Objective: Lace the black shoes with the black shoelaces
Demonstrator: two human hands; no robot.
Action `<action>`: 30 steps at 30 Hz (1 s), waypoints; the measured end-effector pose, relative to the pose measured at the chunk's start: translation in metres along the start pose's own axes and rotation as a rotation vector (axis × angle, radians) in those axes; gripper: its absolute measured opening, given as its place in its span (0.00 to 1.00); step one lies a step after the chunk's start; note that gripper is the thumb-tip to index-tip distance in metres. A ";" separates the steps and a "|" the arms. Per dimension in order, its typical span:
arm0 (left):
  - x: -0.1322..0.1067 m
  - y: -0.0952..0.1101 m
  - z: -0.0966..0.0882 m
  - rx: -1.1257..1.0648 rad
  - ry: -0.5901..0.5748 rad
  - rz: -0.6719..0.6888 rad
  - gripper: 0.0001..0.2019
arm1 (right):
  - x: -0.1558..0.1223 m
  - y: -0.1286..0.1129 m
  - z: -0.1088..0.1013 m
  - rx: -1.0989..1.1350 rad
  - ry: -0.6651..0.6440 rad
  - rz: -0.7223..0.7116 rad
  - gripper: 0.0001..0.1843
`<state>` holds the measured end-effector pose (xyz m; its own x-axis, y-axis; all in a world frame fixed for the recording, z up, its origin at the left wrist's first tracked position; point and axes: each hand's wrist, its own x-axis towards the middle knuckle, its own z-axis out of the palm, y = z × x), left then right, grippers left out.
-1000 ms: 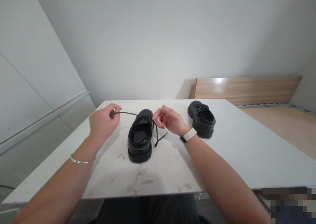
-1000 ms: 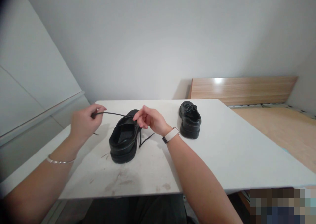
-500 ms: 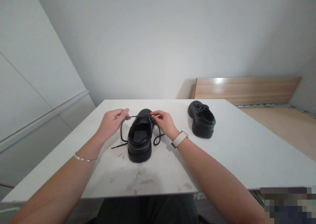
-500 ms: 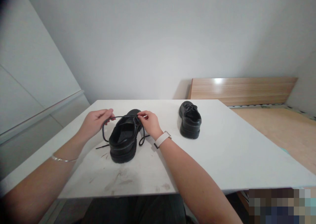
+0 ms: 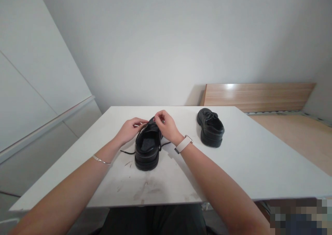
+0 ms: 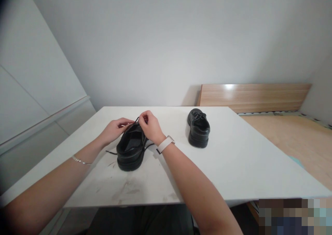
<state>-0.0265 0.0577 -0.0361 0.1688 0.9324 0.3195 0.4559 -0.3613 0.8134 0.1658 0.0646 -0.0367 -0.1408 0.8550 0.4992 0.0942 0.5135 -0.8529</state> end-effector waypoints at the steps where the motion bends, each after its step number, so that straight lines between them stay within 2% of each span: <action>1: 0.002 0.001 0.001 0.014 -0.001 0.022 0.20 | 0.002 -0.004 0.002 0.018 -0.024 -0.017 0.06; 5: 0.008 0.010 0.001 -0.044 -0.053 0.067 0.17 | 0.011 -0.013 -0.003 0.027 -0.041 -0.071 0.05; 7: 0.009 0.016 -0.002 -0.163 -0.050 0.061 0.17 | 0.015 -0.014 -0.015 -0.018 -0.045 -0.067 0.05; 10: 0.010 0.029 -0.014 -0.218 -0.015 0.049 0.16 | 0.015 -0.014 -0.039 -0.181 -0.173 -0.069 0.06; 12: 0.011 0.037 -0.025 -0.066 -0.031 0.085 0.15 | 0.013 -0.016 -0.057 -0.434 -0.225 -0.117 0.04; 14: 0.012 0.040 -0.035 0.211 -0.069 0.158 0.16 | 0.010 -0.019 -0.074 -0.716 -0.186 -0.156 0.02; 16: 0.013 0.035 -0.044 0.494 -0.128 0.198 0.16 | 0.006 -0.021 -0.090 -0.888 -0.120 -0.142 0.05; 19: 0.012 0.023 -0.051 0.714 -0.251 0.140 0.11 | 0.000 -0.019 -0.106 -0.922 -0.158 -0.059 0.03; 22: 0.011 0.017 -0.057 0.622 -0.333 0.095 0.13 | -0.007 -0.013 -0.113 -0.849 -0.307 0.035 0.07; 24: 0.013 0.021 -0.062 0.498 -0.304 0.091 0.14 | -0.010 -0.010 -0.114 -0.800 -0.337 0.056 0.07; 26: 0.016 0.029 -0.070 0.428 -0.190 0.105 0.13 | -0.009 -0.010 -0.117 -0.726 -0.270 0.054 0.10; 28: 0.019 0.037 -0.079 0.440 -0.017 0.139 0.09 | -0.005 -0.014 -0.121 -0.651 -0.113 0.051 0.12; 30: 0.019 0.045 -0.088 0.454 0.145 0.150 0.07 | 0.000 -0.021 -0.127 -0.603 0.104 0.042 0.13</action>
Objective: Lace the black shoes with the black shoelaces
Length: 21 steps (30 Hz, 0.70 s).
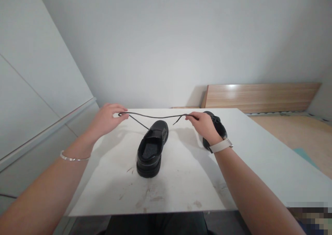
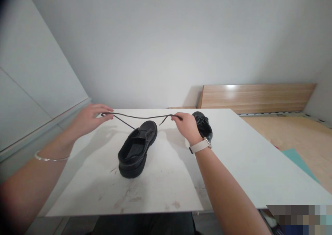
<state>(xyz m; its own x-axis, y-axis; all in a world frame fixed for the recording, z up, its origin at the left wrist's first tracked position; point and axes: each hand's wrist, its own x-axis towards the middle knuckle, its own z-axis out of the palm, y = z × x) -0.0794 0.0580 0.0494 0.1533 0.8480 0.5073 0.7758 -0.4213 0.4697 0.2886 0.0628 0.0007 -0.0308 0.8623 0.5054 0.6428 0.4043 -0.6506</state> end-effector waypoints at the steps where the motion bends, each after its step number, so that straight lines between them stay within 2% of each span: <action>1: 0.000 0.003 -0.005 -0.013 0.075 -0.034 0.06 | 0.002 -0.003 -0.004 0.027 0.105 0.020 0.14; 4: -0.003 0.020 -0.015 -0.231 0.367 -0.102 0.07 | 0.003 -0.019 -0.015 0.166 0.360 0.015 0.15; 6: -0.006 0.039 -0.018 -0.507 0.564 -0.049 0.05 | 0.000 -0.038 -0.016 0.270 0.419 -0.026 0.16; 7: -0.008 0.050 -0.018 -0.662 0.595 -0.003 0.03 | -0.003 -0.050 -0.014 0.313 0.393 -0.047 0.16; 8: -0.010 0.062 -0.016 -0.803 0.563 0.036 0.04 | -0.007 -0.063 -0.011 0.347 0.328 -0.068 0.15; 10: -0.017 0.083 -0.008 -0.968 0.365 0.032 0.06 | -0.015 -0.091 0.001 0.393 0.099 -0.121 0.14; 12: -0.026 0.097 0.005 -0.988 0.123 -0.055 0.07 | -0.023 -0.118 0.016 0.343 -0.150 -0.233 0.12; 14: -0.034 0.103 0.019 -0.893 -0.016 -0.136 0.09 | -0.029 -0.138 0.031 0.175 -0.201 -0.379 0.11; 16: -0.039 0.100 0.028 -0.784 -0.021 -0.187 0.10 | -0.035 -0.149 0.044 0.009 -0.204 -0.500 0.10; 18: -0.042 0.089 0.030 -0.748 0.029 -0.232 0.12 | -0.040 -0.151 0.052 -0.039 -0.239 -0.599 0.09; 21: -0.044 0.063 0.020 -0.736 0.066 -0.315 0.14 | -0.046 -0.144 0.056 0.033 -0.269 -0.624 0.21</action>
<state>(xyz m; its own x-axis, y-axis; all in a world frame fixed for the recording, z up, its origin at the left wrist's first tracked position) -0.0248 0.0004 0.0423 -0.0597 0.9512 0.3027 0.1702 -0.2891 0.9421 0.1543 -0.0186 0.0394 -0.5808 0.5086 0.6356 0.4194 0.8561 -0.3019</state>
